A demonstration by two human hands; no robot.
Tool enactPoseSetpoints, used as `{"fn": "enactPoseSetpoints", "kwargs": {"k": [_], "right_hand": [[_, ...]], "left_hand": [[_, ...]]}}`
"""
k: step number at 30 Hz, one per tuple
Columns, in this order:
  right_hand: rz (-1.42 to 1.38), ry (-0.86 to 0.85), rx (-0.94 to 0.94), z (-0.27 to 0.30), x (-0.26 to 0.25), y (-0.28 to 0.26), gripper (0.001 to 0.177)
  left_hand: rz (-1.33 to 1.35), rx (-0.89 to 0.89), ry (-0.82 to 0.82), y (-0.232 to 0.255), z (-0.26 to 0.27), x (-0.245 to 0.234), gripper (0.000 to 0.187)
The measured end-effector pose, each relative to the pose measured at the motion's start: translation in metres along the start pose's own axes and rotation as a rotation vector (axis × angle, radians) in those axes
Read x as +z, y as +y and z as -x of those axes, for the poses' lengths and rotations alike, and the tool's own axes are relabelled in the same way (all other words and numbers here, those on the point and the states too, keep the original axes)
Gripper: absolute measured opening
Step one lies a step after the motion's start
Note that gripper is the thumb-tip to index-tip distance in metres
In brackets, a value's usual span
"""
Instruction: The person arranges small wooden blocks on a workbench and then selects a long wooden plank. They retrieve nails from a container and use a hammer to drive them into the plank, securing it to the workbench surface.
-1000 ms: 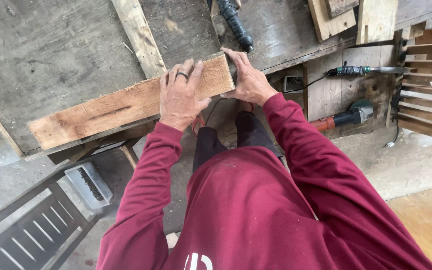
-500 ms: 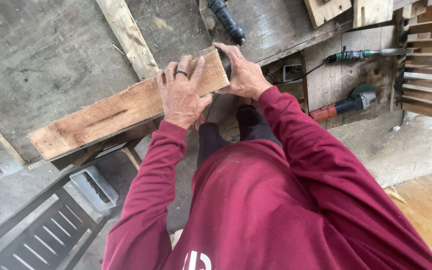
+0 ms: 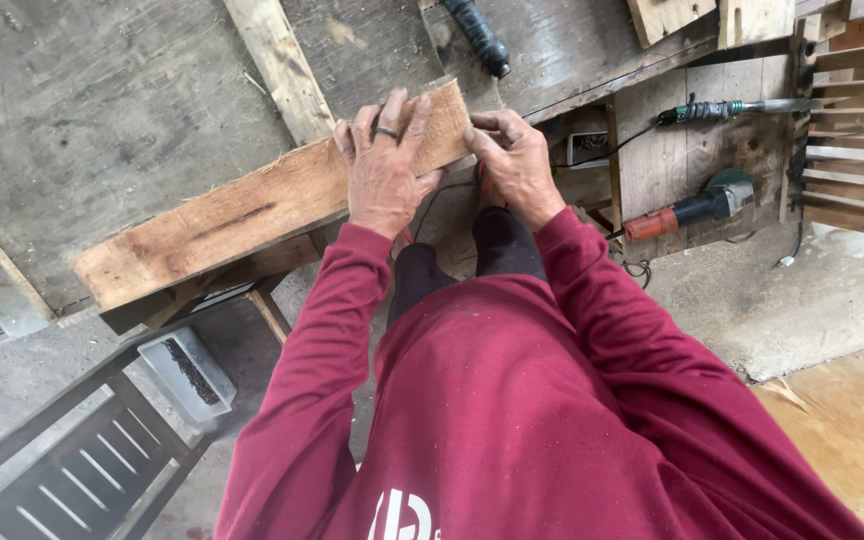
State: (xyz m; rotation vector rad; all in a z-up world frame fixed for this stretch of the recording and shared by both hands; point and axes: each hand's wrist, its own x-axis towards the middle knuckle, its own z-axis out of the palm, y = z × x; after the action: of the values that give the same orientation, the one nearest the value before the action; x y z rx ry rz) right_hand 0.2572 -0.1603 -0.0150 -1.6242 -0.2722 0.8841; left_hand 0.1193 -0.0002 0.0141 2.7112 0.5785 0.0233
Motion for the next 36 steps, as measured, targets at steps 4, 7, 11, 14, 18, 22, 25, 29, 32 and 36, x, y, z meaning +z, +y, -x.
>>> {"fn": "enactPoseSetpoints", "kwargs": {"k": [4,7,11,14,18,22,25,29,32,36], "right_hand": [[0.058,0.082,-0.11,-0.002,0.016,0.009,0.02],[0.089,0.109,-0.103,-0.005,0.015,0.016,0.022],[0.111,0.153,-0.127,-0.003,0.014,0.017,0.022],[0.165,0.188,-0.137,-0.001,0.021,0.016,0.023],[0.233,0.228,-0.119,0.002,0.022,0.013,0.024],[0.315,0.24,-0.16,0.003,0.022,0.011,0.023],[0.24,0.226,-0.087,0.002,0.023,0.011,0.025],[0.174,0.204,-0.021,-0.001,0.022,0.01,0.028],[0.18,0.183,-0.066,0.002,0.019,0.013,0.028],[0.172,0.19,-0.138,0.004,0.023,0.015,0.027]], "left_hand": [[0.194,0.087,-0.068,-0.029,0.003,-0.009,0.123],[0.173,0.146,-0.081,-0.06,0.014,-0.019,0.123],[0.064,0.104,-0.073,-0.077,0.027,-0.017,0.116],[0.041,0.121,-0.05,-0.079,0.03,-0.009,0.118],[-0.004,0.147,0.01,-0.079,0.029,0.0,0.115],[-0.023,0.17,0.023,-0.082,0.029,0.002,0.115],[0.007,0.153,0.016,-0.082,0.03,0.006,0.118],[0.024,0.143,0.027,-0.082,0.029,0.006,0.12],[0.017,0.131,0.018,-0.08,0.032,0.0,0.12],[0.01,0.108,0.007,-0.071,0.034,-0.012,0.122]]}}
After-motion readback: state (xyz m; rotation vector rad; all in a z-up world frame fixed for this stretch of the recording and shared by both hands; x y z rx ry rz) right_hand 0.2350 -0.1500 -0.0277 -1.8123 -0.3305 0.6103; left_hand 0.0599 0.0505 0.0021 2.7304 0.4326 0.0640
